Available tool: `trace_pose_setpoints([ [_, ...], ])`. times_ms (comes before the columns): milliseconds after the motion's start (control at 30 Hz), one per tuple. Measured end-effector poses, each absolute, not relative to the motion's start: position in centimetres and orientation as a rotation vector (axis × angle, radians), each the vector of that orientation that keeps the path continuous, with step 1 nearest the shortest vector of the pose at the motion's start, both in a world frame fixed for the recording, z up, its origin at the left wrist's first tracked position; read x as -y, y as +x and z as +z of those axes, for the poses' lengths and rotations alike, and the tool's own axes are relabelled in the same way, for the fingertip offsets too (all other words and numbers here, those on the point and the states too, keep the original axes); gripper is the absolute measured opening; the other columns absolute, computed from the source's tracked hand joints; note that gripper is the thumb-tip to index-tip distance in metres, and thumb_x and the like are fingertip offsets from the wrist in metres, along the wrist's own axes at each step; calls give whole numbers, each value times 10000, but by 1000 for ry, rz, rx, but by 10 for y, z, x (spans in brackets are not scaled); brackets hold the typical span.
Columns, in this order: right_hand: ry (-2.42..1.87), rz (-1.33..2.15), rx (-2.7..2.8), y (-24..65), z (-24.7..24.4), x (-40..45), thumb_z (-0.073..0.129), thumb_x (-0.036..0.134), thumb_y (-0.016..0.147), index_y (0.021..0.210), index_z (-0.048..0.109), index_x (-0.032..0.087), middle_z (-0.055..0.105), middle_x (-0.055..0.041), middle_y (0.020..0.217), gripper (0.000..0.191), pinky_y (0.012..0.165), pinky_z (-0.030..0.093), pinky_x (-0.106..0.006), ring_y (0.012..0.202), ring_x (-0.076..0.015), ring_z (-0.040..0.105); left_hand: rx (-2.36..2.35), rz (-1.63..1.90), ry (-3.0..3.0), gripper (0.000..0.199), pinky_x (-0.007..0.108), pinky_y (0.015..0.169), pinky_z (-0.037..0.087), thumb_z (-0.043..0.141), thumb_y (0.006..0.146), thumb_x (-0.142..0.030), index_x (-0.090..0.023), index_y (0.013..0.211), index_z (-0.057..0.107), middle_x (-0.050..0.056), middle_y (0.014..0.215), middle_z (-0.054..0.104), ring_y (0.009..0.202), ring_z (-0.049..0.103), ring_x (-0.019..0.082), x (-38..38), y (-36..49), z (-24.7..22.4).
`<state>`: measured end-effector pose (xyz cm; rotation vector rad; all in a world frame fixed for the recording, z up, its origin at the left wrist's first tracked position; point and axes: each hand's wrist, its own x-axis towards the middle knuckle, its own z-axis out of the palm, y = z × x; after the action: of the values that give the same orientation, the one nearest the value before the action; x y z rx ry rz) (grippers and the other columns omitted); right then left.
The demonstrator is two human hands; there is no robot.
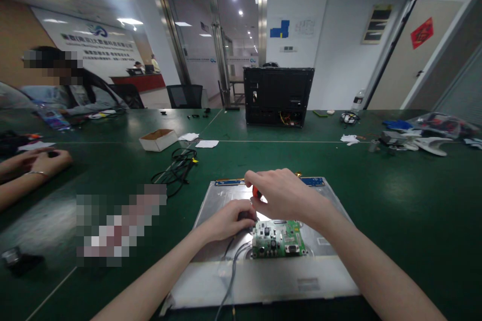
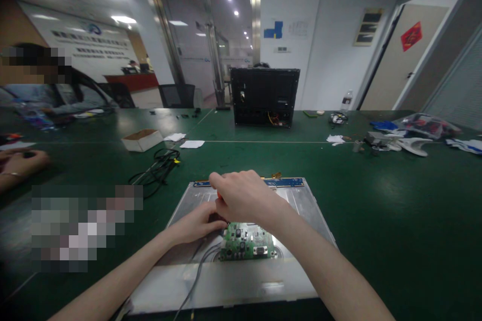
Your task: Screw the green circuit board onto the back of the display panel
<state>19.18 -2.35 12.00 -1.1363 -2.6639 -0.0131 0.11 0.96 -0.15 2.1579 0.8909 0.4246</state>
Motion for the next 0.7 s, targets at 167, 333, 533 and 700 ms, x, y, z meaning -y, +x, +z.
trace_pose_setpoints([
  [167,-1108,-11,2672,192,121,24,486,198,810,953,498,179,662,-24,817,145,479,177,-269,603,-128,511,-881,437,2161,30,267,693,443,603,800,-175,-165,828,607,12,833,644,761,569,174,-10,1,-2],
  [333,-1083,-25,2652,193,120,22,486,202,801,928,496,185,658,-11,800,128,472,171,-261,598,-125,502,-885,441,2159,30,266,684,442,590,802,-168,-162,830,600,15,836,641,763,570,177,-10,0,-4],
  [533,-1091,-25,2654,193,120,22,487,205,803,927,503,185,653,-8,785,126,475,169,-264,587,-121,492,-879,429,2159,27,261,681,438,588,804,-169,-164,826,603,6,817,638,755,568,171,-11,0,-5],
  [700,-1120,-16,2675,192,121,23,492,210,830,946,510,183,671,-20,823,120,484,179,-268,617,-122,523,-879,420,2154,40,258,679,441,587,806,-163,-157,837,613,13,816,644,748,572,170,-12,0,-7],
])
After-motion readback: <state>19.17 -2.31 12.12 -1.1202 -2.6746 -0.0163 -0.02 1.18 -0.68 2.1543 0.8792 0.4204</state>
